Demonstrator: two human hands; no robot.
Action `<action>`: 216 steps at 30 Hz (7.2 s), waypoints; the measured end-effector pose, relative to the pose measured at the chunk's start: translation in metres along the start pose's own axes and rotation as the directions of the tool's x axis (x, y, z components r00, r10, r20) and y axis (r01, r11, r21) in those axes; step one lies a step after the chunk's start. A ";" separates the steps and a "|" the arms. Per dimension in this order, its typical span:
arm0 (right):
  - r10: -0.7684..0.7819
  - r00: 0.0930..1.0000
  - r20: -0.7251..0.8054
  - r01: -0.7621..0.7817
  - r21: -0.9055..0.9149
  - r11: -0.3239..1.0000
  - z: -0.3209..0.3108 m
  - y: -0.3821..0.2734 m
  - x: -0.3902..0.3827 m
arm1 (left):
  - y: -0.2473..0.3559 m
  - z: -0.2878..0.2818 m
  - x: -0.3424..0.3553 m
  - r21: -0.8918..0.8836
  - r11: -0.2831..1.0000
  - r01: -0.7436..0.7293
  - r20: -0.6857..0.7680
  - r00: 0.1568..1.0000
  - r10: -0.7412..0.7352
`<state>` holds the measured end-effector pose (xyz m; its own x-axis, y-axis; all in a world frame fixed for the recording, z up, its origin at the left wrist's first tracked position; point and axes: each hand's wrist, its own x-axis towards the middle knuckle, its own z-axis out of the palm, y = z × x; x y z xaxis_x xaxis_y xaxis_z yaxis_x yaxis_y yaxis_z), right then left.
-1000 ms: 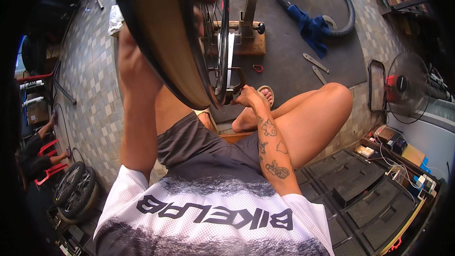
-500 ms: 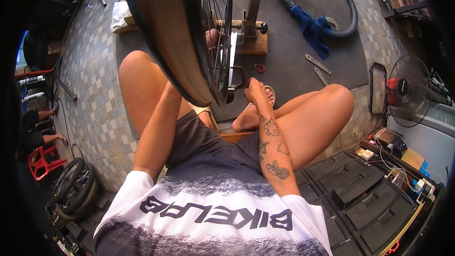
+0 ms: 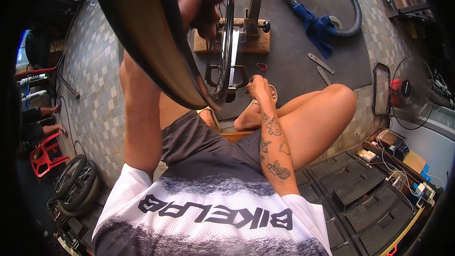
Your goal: The person sits on the floor and works on a bicycle wheel mounted on a truing stand. They repeatedly attach and remove a small green circular object from the rim, rotating the wheel between adjustments.
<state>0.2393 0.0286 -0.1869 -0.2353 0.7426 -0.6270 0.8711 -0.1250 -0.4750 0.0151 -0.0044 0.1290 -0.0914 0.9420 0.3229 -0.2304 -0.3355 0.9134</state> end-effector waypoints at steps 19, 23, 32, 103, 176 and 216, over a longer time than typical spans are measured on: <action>0.029 0.967 -0.252 0.011 0.154 0.988 -0.012 -0.011 -0.005 | -0.043 -0.007 -0.047 0.075 0.944 0.320 -0.134 0.942 -0.308; 0.028 0.952 -0.306 0.051 0.246 0.968 -0.027 -0.022 -0.013 | -0.048 -0.012 -0.048 0.270 0.937 0.223 -0.335 0.934 -0.126; 0.004 0.922 -0.387 0.159 0.387 0.908 -0.036 -0.032 -0.015 | -0.129 -0.039 -0.043 0.150 0.877 0.456 -0.273 0.872 -0.406; -0.037 0.936 -0.350 0.237 0.548 0.802 -0.039 -0.026 -0.015 | -0.084 -0.028 -0.035 0.155 0.787 0.597 -0.136 0.802 -0.582; -0.243 0.818 -0.522 0.556 0.609 0.565 -0.062 -0.090 -0.042 | -0.144 -0.070 -0.018 0.151 0.849 0.506 -0.061 0.862 -0.502; -0.297 0.804 -0.515 0.589 0.758 0.279 -0.066 -0.095 -0.075 | -0.195 -0.067 -0.026 0.222 0.883 0.413 -0.225 0.903 -0.366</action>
<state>0.2029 0.0283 -0.0537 -0.2253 0.9732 -0.0451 -0.2225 -0.0965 -0.9701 -0.0028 0.0358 -0.0739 -0.2159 0.9715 -0.0981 -0.0261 0.0947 0.9952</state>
